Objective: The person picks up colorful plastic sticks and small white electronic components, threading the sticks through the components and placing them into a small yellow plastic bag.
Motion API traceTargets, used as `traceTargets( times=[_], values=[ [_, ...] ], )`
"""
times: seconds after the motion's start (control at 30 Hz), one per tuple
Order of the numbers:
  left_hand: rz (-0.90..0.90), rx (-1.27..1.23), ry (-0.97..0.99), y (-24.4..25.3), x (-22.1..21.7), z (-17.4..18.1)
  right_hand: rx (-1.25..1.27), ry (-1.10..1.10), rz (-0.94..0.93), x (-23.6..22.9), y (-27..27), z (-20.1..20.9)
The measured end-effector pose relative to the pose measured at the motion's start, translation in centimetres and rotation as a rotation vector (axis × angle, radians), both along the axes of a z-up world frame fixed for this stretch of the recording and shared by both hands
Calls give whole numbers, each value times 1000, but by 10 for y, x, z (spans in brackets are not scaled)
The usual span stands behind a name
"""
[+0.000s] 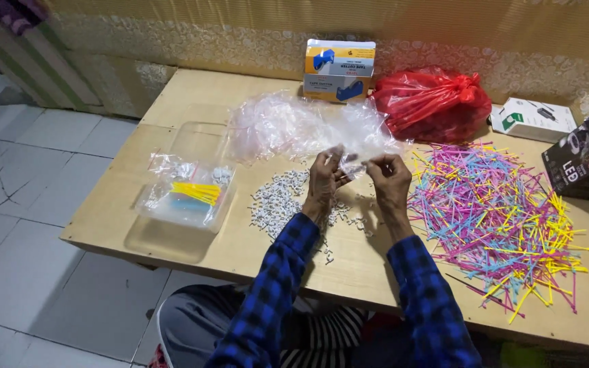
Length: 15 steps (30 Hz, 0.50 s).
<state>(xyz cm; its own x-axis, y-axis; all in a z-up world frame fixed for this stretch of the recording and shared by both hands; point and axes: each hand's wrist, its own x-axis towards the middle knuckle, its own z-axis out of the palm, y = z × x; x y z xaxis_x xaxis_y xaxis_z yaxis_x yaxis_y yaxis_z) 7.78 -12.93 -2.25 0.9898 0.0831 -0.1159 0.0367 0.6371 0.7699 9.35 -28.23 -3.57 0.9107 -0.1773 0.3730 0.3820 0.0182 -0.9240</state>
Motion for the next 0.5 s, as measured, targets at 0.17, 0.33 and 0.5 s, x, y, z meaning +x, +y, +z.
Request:
traceTargets(
  times=[0.17,0.33,0.5],
  values=[
    [123,77,-50,-12,-18,-16,126,91,81,-34,-9,-1],
    [140,108,-42,-21,-33,-21,290,249,183,-44,-20,-10],
    [154,66,-21,-22,-36,-19,223,321,199,-44,-23,-17]
  ],
)
